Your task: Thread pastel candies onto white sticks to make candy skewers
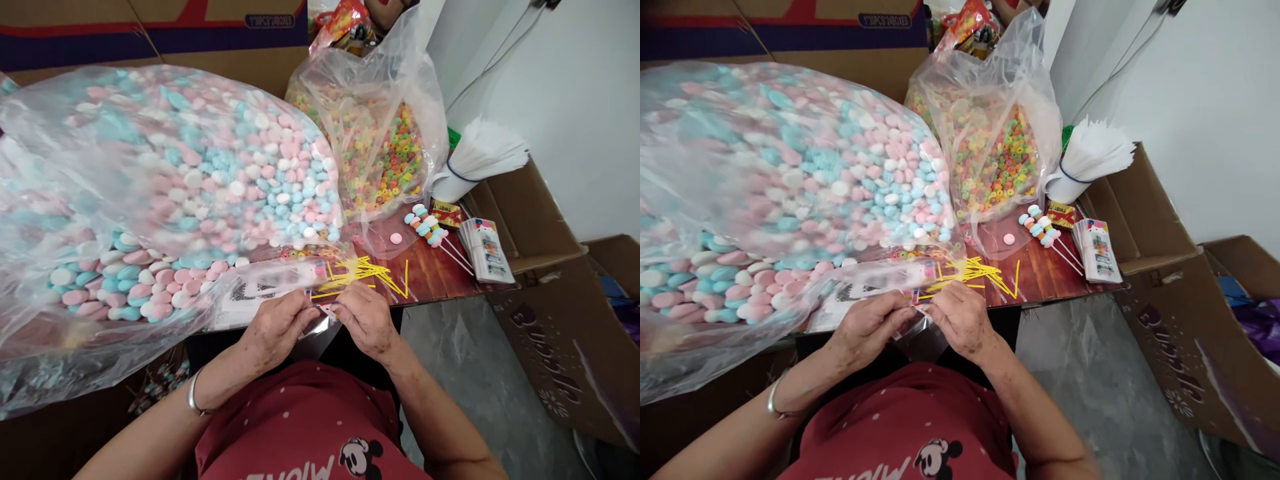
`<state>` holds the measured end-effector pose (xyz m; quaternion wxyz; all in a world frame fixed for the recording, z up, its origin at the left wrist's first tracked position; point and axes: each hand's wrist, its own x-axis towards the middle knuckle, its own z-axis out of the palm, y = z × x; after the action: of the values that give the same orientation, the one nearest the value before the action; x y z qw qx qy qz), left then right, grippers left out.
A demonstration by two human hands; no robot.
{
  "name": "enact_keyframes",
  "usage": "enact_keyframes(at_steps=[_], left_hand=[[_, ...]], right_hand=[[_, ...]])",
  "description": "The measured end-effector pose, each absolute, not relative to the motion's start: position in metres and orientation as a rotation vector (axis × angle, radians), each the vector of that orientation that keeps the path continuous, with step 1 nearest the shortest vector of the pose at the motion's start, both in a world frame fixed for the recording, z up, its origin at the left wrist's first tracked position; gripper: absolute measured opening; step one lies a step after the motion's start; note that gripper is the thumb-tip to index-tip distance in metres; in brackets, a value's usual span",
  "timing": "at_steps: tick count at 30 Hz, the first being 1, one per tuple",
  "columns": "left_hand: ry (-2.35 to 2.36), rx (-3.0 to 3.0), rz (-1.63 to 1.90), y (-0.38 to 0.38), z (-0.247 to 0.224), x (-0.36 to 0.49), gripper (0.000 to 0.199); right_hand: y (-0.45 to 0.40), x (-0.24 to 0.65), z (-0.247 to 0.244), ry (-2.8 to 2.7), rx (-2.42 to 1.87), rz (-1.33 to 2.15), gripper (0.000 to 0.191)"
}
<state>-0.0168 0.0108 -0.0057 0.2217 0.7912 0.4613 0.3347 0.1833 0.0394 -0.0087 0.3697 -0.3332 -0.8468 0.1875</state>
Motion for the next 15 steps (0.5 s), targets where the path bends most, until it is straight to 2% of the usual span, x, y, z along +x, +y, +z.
enact_keyframes(at_steps=[7,11,15], left_hand=[[1.183,2.274,1.073,0.008,-0.024,-0.01,0.02],[1.16,2.021,1.034,0.007,-0.018,-0.012,0.014],[1.198,1.942,0.993,0.006,-0.022,-0.014,0.023]], right_hand=[[0.038,0.186,-0.006,-2.095,-0.921,0.804,0.011],[0.039,0.185,-0.008,-2.025,-0.925,0.716,0.012],[0.037,0.182,-0.009,-2.06,-0.934,0.624,0.024]])
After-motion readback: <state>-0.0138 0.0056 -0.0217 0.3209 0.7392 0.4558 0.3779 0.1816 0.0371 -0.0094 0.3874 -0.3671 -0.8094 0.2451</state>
